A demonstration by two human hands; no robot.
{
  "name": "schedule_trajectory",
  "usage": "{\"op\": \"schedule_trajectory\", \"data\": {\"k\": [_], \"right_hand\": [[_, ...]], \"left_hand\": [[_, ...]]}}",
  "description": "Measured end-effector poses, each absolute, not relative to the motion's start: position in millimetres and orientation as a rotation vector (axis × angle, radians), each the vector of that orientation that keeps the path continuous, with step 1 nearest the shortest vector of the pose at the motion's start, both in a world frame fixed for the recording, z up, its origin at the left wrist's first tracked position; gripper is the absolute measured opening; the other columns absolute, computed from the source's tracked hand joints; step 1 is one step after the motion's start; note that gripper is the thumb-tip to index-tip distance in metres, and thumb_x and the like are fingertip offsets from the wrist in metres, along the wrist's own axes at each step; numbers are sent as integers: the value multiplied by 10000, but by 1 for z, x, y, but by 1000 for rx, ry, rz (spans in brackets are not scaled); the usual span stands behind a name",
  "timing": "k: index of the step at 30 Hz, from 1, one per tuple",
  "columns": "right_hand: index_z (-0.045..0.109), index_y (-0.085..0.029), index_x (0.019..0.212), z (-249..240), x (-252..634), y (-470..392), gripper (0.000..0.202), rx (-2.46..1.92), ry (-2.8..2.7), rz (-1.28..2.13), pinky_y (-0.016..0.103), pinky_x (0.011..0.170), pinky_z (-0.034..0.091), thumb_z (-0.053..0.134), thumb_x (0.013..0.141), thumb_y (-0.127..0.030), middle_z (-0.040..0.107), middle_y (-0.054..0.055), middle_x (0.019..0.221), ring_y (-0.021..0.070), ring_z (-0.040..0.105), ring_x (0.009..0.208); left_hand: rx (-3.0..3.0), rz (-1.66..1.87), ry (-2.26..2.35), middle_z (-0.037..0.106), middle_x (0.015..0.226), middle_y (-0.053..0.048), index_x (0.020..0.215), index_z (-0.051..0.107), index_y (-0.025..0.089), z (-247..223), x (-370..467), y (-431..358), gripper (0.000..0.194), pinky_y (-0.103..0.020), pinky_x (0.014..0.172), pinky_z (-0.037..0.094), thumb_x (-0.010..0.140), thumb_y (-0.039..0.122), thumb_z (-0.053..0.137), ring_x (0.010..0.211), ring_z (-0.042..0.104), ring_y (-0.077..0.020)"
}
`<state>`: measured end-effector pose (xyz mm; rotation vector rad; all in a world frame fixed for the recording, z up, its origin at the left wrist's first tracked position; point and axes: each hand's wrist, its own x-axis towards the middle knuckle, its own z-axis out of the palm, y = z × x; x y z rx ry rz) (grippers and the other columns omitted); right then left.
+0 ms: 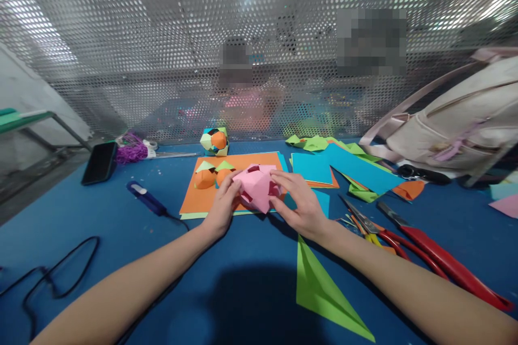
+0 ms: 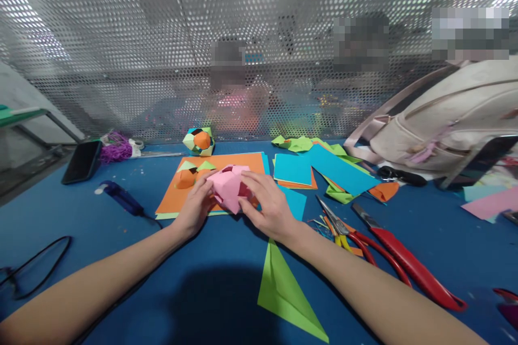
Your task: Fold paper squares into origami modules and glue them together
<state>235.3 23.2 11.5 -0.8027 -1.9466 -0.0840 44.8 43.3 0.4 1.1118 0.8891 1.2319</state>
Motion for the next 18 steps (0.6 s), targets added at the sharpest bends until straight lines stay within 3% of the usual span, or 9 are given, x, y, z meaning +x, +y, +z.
{"op": "schedule_trajectory", "data": {"k": [4,8,12,18], "right_hand": [[415,-217,1311,12,236,21,448,-770,-1973,3,450,931,481,495,870,-195,569,128,1238,236,535,1156],[394,-216,1326,12,239,20,466,-724,-2020,31,449,966,464,475,870,-166,562,128,1258,226,519,1187],[405,-235,1321,16,239,19,454,-719,-1992,50,448,976,462,459,875,-171,556,114,1271,225,516,1196],[435,-227,1307,11,240,26,437,-888,-1905,131,476,975,455,502,881,-294,545,130,1287,254,506,1206]], "left_hand": [[1116,1226,862,501,1290,-77,1275,426,251,-6,44,46,569,-328,831,462,774,466,591,1038,544,-216],[1132,1294,835,440,1376,-90,1319,368,246,-7,45,48,741,-335,963,400,681,412,706,1237,428,-257],[973,1258,811,462,1352,-93,1317,359,246,2,46,45,793,-366,903,451,651,506,703,1158,502,-276],[845,1221,738,531,1291,-74,1292,420,252,3,43,45,696,-392,862,485,704,545,649,1113,536,-270]]}}
